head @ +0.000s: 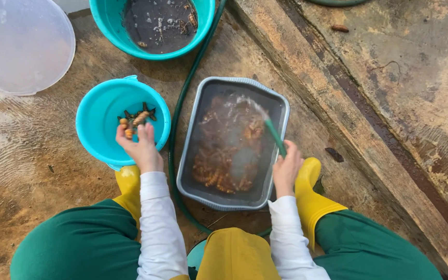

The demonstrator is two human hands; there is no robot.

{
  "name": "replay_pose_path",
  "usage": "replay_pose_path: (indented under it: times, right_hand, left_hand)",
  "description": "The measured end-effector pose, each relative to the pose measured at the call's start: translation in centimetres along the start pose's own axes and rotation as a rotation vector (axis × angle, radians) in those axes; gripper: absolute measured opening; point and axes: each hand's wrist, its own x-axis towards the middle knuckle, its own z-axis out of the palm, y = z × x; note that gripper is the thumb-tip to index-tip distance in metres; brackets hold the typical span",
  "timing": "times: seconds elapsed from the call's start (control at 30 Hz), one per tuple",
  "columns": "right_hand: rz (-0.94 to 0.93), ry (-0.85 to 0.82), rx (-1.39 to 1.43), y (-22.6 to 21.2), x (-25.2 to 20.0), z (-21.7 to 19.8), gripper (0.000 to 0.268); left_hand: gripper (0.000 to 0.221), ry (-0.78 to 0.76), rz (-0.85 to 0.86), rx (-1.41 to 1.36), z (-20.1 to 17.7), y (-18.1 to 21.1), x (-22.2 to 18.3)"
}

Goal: Washing and cleaning turmeric roots in a basin using water from a hose.

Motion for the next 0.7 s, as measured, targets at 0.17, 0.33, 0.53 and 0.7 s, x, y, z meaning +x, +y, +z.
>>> replay_pose_path:
  times: [0.17, 0.33, 0.53, 0.7]
  right_hand:
    - [0.223, 0.052, -0.032, 5.9, 1.1, 1.4, 0.054]
    - [0.396, -0.092, -0.057, 8.4, 1.9, 4.2, 0.039]
    - [-0.061, 0.055, 0.18, -1.3, 5.5, 5.0, 0.033]
    - [-0.222, -0.343, -0.144, -1.9, 7.2, 12.6, 0.073]
  left_hand:
    - [0.078, 0.089, 0.046, 0.046, -0.1, 0.6, -0.9]
    - [0.065, 0.071, 0.136, 0.317, 2.5, -0.3, -2.5]
    - [0.047, -0.208, 0.291, 0.542, 5.5, -3.1, -6.1]
    - [0.038, -0.436, 0.24, 0.777, 4.7, -6.4, -8.9]
